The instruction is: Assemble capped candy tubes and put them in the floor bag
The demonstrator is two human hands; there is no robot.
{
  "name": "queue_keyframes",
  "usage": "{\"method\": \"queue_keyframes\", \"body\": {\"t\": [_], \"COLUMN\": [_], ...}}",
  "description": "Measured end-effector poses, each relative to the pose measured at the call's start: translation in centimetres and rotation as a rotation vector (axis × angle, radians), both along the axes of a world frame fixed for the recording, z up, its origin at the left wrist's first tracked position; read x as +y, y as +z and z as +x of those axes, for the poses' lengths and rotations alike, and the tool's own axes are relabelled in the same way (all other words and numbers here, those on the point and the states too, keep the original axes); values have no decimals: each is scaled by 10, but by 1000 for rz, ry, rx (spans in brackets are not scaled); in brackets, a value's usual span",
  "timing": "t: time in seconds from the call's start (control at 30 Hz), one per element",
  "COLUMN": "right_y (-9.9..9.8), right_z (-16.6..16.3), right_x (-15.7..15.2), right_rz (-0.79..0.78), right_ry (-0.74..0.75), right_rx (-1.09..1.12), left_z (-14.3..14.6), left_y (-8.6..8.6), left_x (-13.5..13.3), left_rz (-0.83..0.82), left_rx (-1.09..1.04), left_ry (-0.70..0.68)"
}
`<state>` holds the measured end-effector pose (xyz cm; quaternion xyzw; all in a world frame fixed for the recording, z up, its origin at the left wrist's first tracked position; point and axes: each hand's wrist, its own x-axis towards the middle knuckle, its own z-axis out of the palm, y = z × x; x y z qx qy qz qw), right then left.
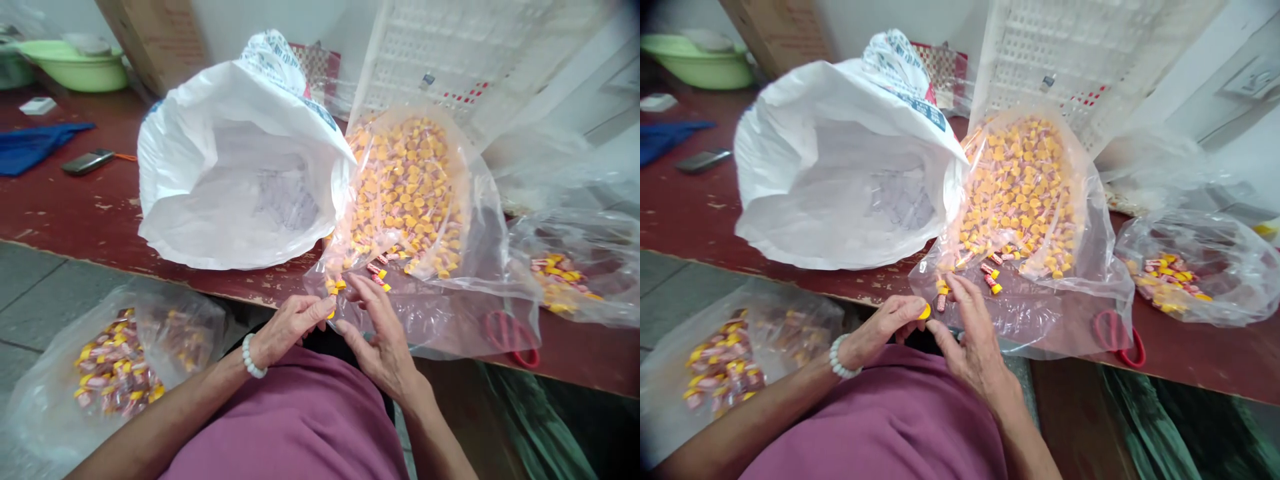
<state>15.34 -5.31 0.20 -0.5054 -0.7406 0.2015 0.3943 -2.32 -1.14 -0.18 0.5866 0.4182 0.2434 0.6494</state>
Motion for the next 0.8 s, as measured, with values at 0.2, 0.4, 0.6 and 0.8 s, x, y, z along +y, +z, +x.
{"method": "queue_keyframes", "body": {"t": [0.2, 0.4, 0.6, 0.8], "right_y": [-27, -79, -89, -79], "right_z": [33, 60, 64, 66], "right_x": [21, 38, 42, 36], "right_rz": [94, 188, 197, -104], "right_ry": [-414, -452, -447, -658], "right_rx": [-25, -350, -322, -82], "left_z": [-3, -41, -61, -44], "left_y": [-7, 19, 17, -12], "left_x": [-3, 37, 151, 223], "left_rz": [-248, -229, 635, 1072], "left_rx": [-285, -513, 211, 734], "left_ry": [169, 450, 334, -34]}}
